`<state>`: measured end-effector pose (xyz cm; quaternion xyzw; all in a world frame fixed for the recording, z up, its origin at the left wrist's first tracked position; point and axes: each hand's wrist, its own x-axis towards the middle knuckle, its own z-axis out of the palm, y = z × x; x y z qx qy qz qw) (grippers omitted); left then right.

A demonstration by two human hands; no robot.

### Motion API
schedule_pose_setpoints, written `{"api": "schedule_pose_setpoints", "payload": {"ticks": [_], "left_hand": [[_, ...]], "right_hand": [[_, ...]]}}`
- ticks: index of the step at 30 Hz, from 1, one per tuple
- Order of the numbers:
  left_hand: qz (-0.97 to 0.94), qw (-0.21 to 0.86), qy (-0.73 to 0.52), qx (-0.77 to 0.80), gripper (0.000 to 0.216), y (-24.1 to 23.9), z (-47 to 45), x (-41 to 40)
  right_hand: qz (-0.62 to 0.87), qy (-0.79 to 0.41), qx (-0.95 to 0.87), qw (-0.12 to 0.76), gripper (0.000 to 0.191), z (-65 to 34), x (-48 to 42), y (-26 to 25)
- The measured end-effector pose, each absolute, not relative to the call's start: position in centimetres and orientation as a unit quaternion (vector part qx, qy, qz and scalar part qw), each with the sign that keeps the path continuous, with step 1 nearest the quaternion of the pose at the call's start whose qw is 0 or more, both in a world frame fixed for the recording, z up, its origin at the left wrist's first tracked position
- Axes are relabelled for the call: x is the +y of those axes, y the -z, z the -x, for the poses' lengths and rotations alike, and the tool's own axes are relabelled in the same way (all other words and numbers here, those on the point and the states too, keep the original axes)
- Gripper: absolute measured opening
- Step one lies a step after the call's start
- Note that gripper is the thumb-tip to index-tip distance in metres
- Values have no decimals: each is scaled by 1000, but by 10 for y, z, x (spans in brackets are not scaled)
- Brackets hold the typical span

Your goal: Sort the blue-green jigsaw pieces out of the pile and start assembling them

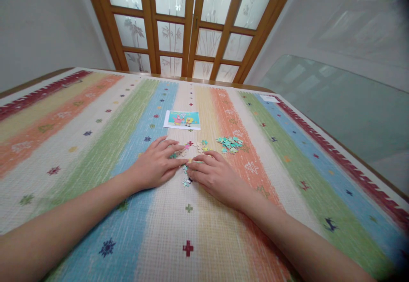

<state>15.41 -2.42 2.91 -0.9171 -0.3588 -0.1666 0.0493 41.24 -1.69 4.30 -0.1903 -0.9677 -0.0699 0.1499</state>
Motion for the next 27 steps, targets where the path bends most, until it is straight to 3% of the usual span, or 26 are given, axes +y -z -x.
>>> {"api": "schedule_pose_setpoints", "payload": {"ticks": [4,7,18,27], "left_hand": [[911,97,196,-349,24,-30,-154,-24],[907,106,227,-339,21,-27,-155,-22],[910,44,225,-345,22,-23,-155,-19],[906,10,227,-356,23,-25,-157,-21]], "right_hand": [[227,52,-951,202,14,-412,-16,-36],[271,54,-937,214,23,-406,-16,-32],[271,106,-935,202,16,-397,-16,-32],[325,37,-913,245,17,-412,-5,-30]]}}
